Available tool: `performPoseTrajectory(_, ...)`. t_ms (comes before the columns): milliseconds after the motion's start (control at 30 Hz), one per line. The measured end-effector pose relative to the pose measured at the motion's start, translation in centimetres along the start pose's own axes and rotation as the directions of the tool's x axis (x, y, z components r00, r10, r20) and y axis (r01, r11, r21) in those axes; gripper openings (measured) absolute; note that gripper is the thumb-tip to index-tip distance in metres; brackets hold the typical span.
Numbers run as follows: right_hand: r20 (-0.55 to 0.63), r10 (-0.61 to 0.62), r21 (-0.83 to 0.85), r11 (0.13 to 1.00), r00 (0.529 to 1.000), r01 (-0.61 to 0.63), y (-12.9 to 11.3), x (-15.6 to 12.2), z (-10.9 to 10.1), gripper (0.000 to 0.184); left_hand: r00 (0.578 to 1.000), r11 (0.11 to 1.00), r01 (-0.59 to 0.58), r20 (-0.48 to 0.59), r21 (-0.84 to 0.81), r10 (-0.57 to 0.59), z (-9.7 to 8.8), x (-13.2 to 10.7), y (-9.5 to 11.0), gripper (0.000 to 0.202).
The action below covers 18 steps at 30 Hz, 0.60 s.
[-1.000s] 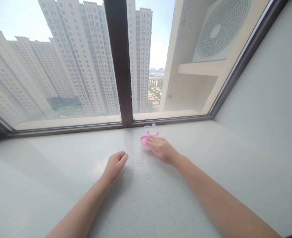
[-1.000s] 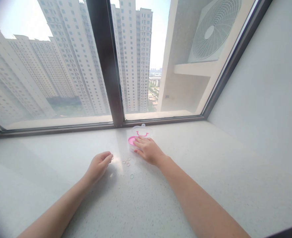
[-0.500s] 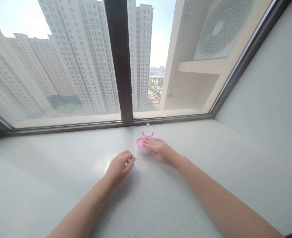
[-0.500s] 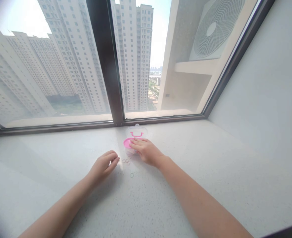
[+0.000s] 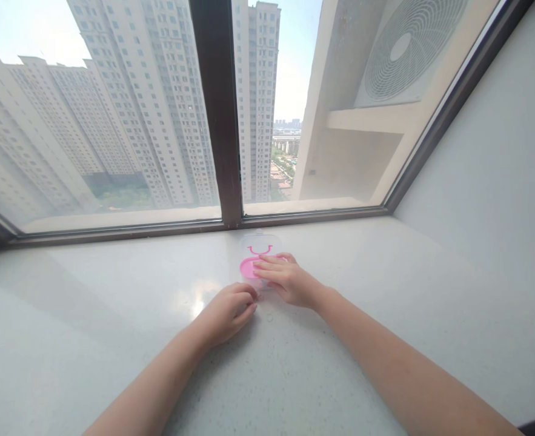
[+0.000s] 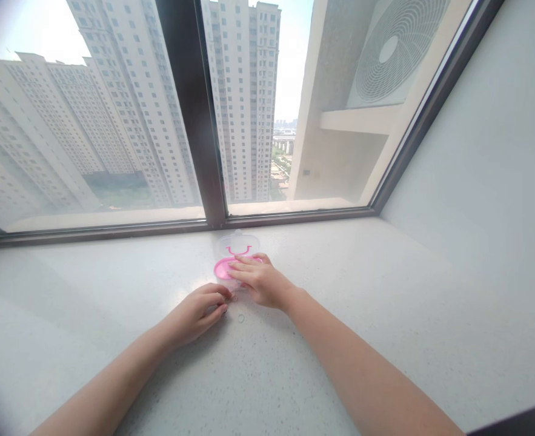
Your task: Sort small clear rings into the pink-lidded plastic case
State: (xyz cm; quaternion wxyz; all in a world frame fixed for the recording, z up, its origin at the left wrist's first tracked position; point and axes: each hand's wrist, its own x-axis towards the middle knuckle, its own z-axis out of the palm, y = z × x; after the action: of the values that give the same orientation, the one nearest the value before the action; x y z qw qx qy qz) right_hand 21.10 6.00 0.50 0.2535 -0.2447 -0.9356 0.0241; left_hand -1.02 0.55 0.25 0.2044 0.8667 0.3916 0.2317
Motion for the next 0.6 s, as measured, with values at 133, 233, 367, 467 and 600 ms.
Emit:
performPoseTrajectory(133, -0.012, 0.005, -0.04, 0.999, 1.0, -0.006, -0.2, 0.1, -0.4, 0.045, 1.0, 1.0, -0.013, -0.02, -0.024, 0.012, 0.2, 0.0, -0.3, 0.019)
performPoseTrajectory(233, -0.102, -0.009, -0.045, 0.999, 0.995, 0.004, -0.4, 0.0, -0.7, 0.049, 0.999, 0.998, -0.012, -0.041, -0.06, 0.009, 0.3, 0.1, -0.4, 0.017)
performPoseTrajectory(367, -0.403, 0.013, -0.053, 0.998, 0.915, -0.038, -1.9, -0.5, -1.7, 0.049, 0.993, 0.993, 0.032, -0.113, -0.117, -0.046, -0.1, 0.1, -0.3, 0.015)
performPoseTrajectory(467, -0.566, 0.125, 0.065, 0.992, 0.815, -0.107, -4.0, -1.1, -2.1, 0.034, 0.975, 0.983, 0.077, -0.195, -0.164, -0.109, -0.5, 0.0, 0.3, 0.017)
performPoseTrajectory(600, -0.297, 0.351, 0.304, 0.916, 0.888, -0.261, -6.2, -1.5, -1.2, 0.008, 0.93, 0.944, 0.157, -0.276, -0.292, -0.241, -0.1, -0.1, 1.5, 0.021)
